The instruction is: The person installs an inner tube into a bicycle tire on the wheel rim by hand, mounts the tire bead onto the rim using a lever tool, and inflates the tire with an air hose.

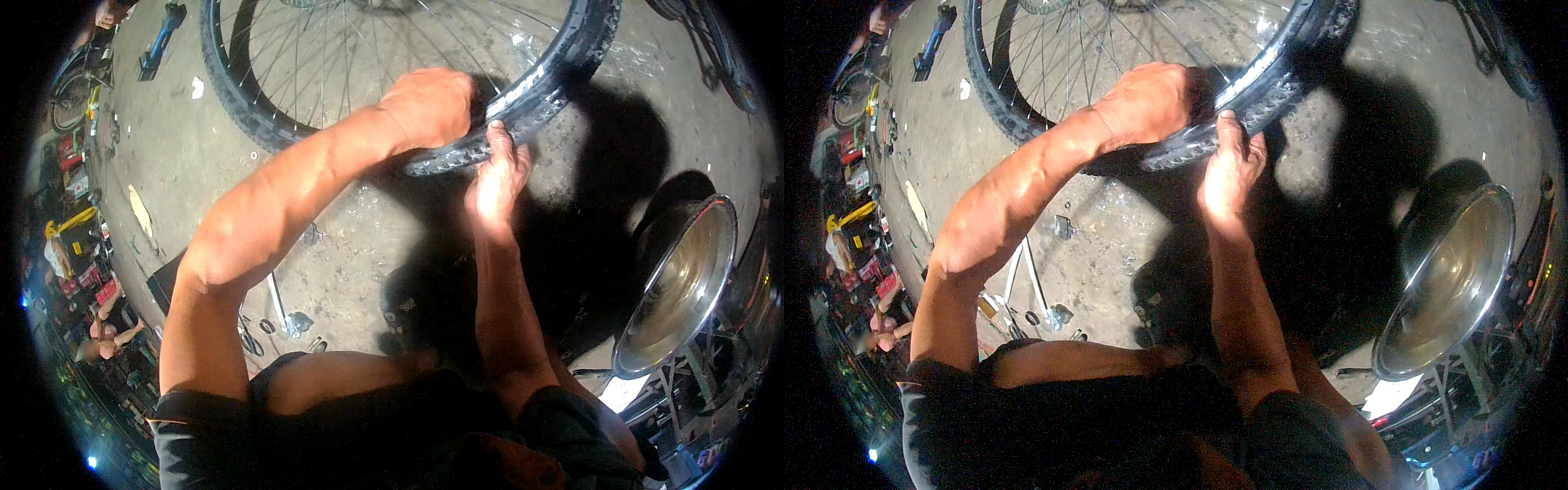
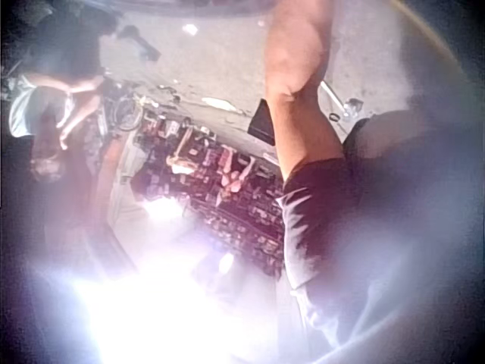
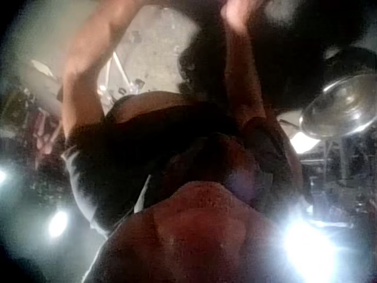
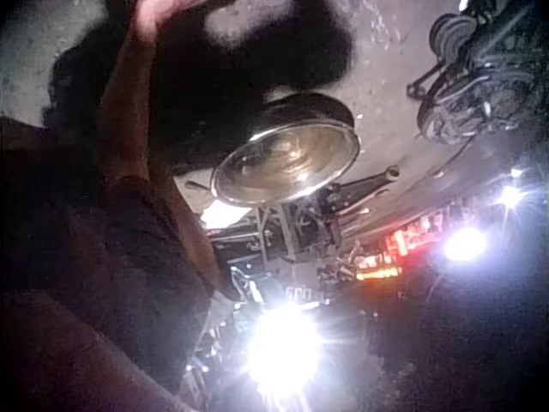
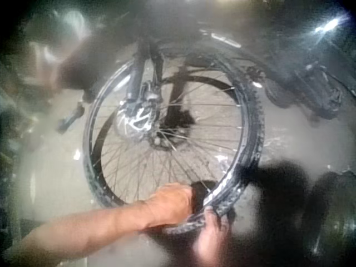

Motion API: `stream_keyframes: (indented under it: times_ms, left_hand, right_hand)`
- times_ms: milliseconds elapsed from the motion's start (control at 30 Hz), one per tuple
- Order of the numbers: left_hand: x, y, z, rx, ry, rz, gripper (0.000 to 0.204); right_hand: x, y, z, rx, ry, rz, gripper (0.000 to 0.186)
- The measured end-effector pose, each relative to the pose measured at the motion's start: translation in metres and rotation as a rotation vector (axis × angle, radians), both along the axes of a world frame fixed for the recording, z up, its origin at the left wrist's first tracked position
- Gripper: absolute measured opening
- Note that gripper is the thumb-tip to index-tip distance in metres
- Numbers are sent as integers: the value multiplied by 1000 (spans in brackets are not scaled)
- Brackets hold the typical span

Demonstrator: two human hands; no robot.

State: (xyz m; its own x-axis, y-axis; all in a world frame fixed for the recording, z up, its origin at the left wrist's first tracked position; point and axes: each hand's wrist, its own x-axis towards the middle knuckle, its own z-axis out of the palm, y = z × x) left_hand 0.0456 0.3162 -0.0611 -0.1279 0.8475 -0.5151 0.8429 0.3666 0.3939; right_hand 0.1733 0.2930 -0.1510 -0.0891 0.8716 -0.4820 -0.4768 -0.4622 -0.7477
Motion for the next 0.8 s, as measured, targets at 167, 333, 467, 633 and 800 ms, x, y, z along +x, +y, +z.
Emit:
stream_keyframes:
  times_ms: [167,333,467,633,800]
  left_hand:
    - [-9,-2,-16,53,-49,-66,23]
    - [-19,-9,-27,70,13,-115,29]
    - [-7,4,-8,28,48,-183,26]
    - [-12,-2,-14,83,47,-130,23]
    - [-2,2,5,-33,99,-213,22]
  right_hand:
    - [-2,-4,3,-15,-84,3,25]
    - [-6,-6,-1,-9,-180,47,25]
    - [2,1,-1,42,-99,18,26]
    - [-4,0,10,-23,-151,48,27]
    - [1,-3,-2,35,-84,40,30]
